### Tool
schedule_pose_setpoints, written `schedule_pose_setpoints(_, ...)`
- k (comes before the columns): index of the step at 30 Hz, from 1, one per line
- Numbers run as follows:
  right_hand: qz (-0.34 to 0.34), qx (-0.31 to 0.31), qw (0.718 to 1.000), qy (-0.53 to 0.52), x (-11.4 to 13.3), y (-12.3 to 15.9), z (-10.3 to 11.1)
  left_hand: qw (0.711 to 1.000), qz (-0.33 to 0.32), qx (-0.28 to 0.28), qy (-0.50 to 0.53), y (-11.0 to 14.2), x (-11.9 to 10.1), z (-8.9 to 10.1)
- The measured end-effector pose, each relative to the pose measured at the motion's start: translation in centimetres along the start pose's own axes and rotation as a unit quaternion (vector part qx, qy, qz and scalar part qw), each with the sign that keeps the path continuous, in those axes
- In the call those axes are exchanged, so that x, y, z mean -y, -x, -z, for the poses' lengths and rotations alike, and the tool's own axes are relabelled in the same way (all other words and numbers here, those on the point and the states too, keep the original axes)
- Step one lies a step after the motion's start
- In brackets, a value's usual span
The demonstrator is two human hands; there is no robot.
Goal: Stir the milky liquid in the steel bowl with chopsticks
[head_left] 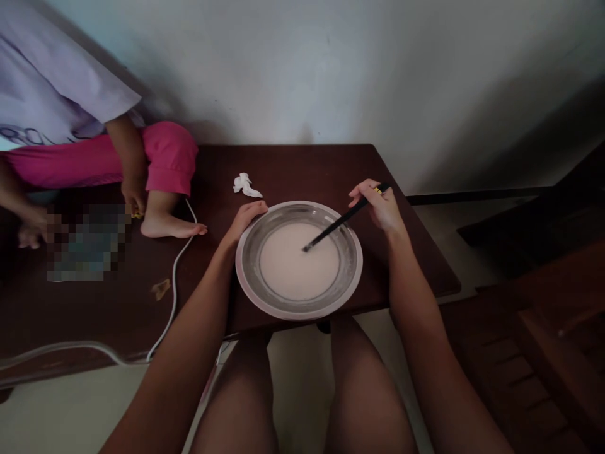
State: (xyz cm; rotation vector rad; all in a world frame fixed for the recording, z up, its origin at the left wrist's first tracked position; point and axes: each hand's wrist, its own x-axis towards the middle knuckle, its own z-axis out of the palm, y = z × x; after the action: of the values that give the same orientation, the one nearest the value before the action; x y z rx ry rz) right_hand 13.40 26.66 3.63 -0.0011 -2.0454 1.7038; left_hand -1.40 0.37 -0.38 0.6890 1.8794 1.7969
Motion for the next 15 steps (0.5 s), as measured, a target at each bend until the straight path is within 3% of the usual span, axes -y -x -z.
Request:
schedule_pose_setpoints(4,-0.017,0.085,0.996,-0.024,0.11,0.14,-0.25,1.000,0.011,0.000,-0.007,0.02,0.03,0.08)
schedule_pose_setpoints(9,0.012,-0.002,1.000,-0.010,0.27,0.10,-0.05,1.000,-0.005,0.003,-0.007,0.13,0.15,0.09)
schedule_pose_setpoints(15,-0.017,0.077,0.997,-0.008,0.13,0.19,-0.40,1.000,0.003,0.003,-0.004,0.16,0.07,-0.02)
